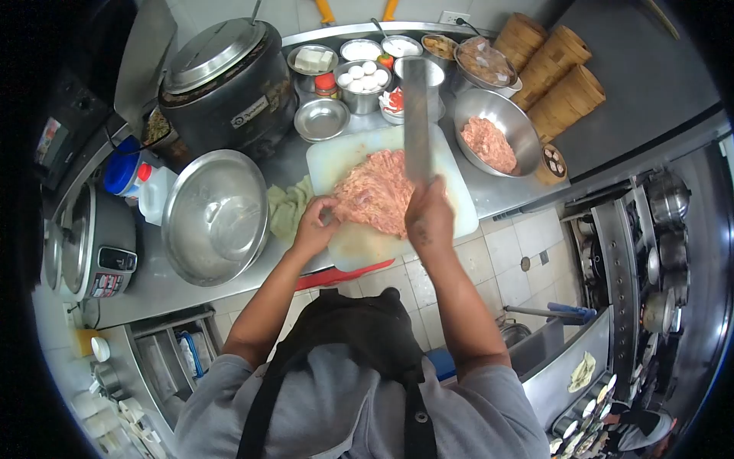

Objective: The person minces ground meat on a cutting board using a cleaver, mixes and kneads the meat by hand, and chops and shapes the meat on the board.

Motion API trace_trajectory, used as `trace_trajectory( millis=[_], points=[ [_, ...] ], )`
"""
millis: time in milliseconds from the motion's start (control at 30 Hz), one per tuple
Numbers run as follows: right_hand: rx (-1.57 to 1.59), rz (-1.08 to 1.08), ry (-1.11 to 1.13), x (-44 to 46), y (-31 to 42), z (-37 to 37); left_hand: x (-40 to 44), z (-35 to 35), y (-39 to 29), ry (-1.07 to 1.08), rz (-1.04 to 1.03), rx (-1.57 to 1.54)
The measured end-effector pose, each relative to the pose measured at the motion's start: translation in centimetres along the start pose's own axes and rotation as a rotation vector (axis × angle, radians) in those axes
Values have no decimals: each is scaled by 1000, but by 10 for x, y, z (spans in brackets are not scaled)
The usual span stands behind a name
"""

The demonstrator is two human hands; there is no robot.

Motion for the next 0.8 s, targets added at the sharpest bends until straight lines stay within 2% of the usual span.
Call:
trace_trajectory(
  millis=[67, 200, 267, 333, 433, 467, 500, 533, 567, 600, 667, 800],
  points=[
    [-104, 252, 375, -3, -94, -71, -4, -1, 3, 8, 26, -6],
    [-137, 145, 409, 21, -35, -18, -10, -4, 13, 2, -23, 2],
    [-143, 274, 164, 25, 18, 28, -3, -4, 21, 5, -15, 2],
    [95, 245, 22, 27, 56, 65, -6, -3, 18, 9, 20, -45],
    [377, 295, -269, 9, 79, 78, -6, 0, 18, 20, 23, -45],
    [291, 330, -385, 1, 69, 61, -7, -1, 19, 26, 20, -37],
    [195, 89, -228, -4, 44, 33, -7, -1, 19, 34, 17, -43],
    [22, 195, -85, -6, 1, -11, -7, -1, 18, 40, 13, -50],
    [-73, 209, 167, -12, -34, -50, -8, -2, 18, 46, 11, -59],
    [-201, 189, 393, -15, -33, -63, -15, -3, 17, 43, -19, -52],
    [-128, 98, 413, 3, -31, -53, -10, -2, 15, 26, -107, -31],
    [-155, 229, 135, 13, 45, 25, -6, 2, 22, 96, 4, -65]
  ],
)
Point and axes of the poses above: each hand's wrist, its own x-axis towards the middle knuckle, its own z-axis out of the back of the hand, y = z × x, the point moved 4 cm from there along x, towards the middle knuckle, and after that the axes turned 7 degrees about x, right-handed, at the moved point
